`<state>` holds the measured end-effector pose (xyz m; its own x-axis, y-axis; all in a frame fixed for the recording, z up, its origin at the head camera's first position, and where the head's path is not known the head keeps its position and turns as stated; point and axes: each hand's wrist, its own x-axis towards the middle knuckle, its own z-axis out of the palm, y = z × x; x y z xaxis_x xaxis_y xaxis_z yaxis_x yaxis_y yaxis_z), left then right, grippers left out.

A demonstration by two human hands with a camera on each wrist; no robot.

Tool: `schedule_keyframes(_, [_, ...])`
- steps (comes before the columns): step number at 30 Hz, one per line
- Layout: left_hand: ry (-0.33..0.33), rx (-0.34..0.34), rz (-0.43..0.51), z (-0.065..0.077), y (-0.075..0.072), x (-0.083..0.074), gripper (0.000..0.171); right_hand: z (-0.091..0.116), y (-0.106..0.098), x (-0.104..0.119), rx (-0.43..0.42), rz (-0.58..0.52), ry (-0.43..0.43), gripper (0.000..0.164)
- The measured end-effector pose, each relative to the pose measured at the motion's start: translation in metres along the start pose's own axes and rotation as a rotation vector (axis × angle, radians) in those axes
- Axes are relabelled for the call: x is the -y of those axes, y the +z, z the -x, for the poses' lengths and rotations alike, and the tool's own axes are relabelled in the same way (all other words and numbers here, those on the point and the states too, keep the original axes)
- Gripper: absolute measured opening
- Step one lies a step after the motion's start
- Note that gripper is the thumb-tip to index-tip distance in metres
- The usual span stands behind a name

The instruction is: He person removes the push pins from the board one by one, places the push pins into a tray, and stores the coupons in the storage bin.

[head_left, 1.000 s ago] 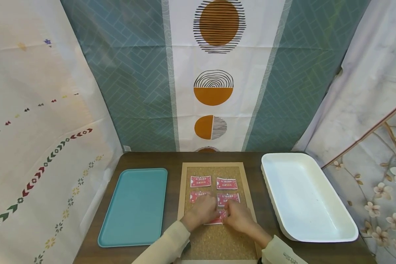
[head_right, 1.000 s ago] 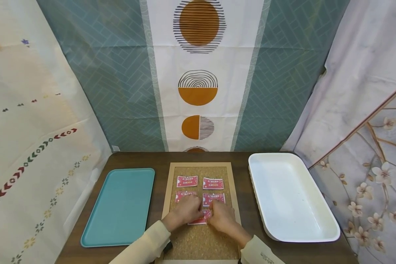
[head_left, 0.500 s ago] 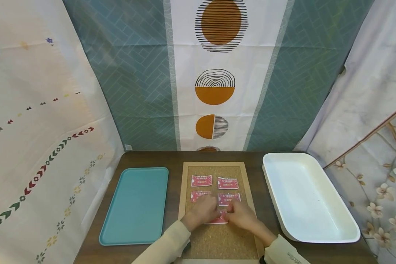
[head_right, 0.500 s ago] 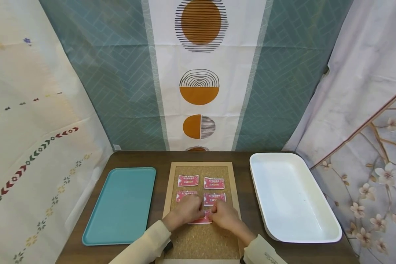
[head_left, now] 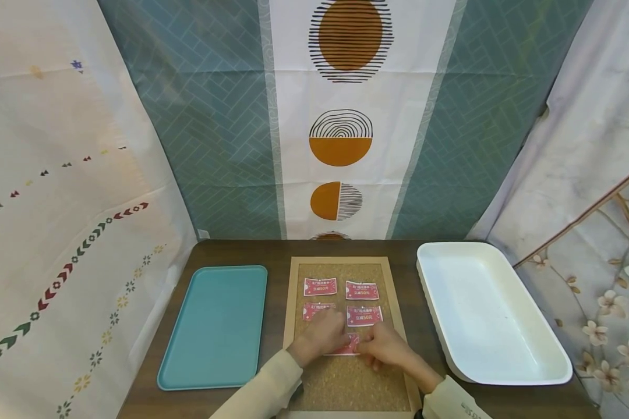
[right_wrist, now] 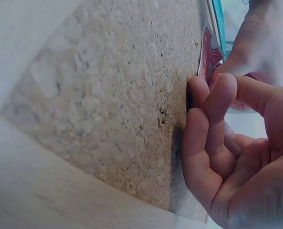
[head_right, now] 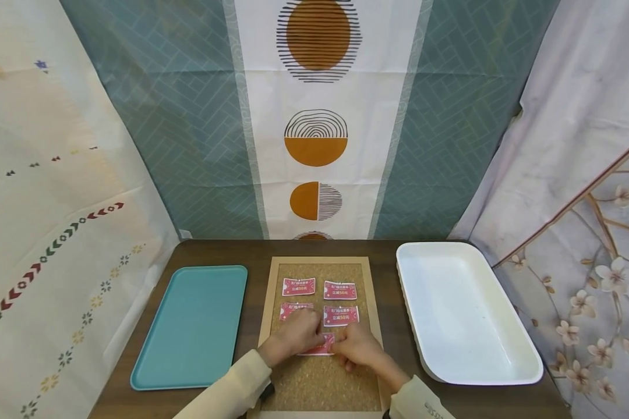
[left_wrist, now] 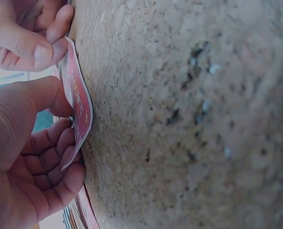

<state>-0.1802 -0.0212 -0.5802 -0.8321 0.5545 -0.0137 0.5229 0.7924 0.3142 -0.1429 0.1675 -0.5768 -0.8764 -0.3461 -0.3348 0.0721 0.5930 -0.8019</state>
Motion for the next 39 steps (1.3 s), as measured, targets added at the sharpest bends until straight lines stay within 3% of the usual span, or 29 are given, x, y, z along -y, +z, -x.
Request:
schedule_keyframes(9, [0.014, -0.018, 0.007, 0.001, 0.001, 0.001, 0.024, -0.002, 0.001, 0.003, 0.006, -0.113, -0.04, 0.012])
schedule_keyframes(16, [0.012, -0.024, 0.033, 0.001, 0.003, 0.002, 0.018, -0.004, 0.002, 0.006, -0.029, -0.152, -0.029, 0.018])
schedule_keyframes(21, [0.037, -0.047, -0.02, 0.0, 0.004, 0.002, 0.021, -0.007, 0.006, 0.003, -0.047, -0.182, -0.027, 0.019])
schedule_keyframes(28, [0.035, -0.05, -0.017, 0.0, 0.003, 0.002, 0.027, -0.01, 0.011, -0.001, -0.066, -0.149, -0.092, 0.015])
schedule_keyframes(39, [-0.019, -0.013, 0.023, 0.001, 0.001, -0.001, 0.021, -0.007, 0.009, 0.002, -0.085, -0.108, -0.084, 0.013])
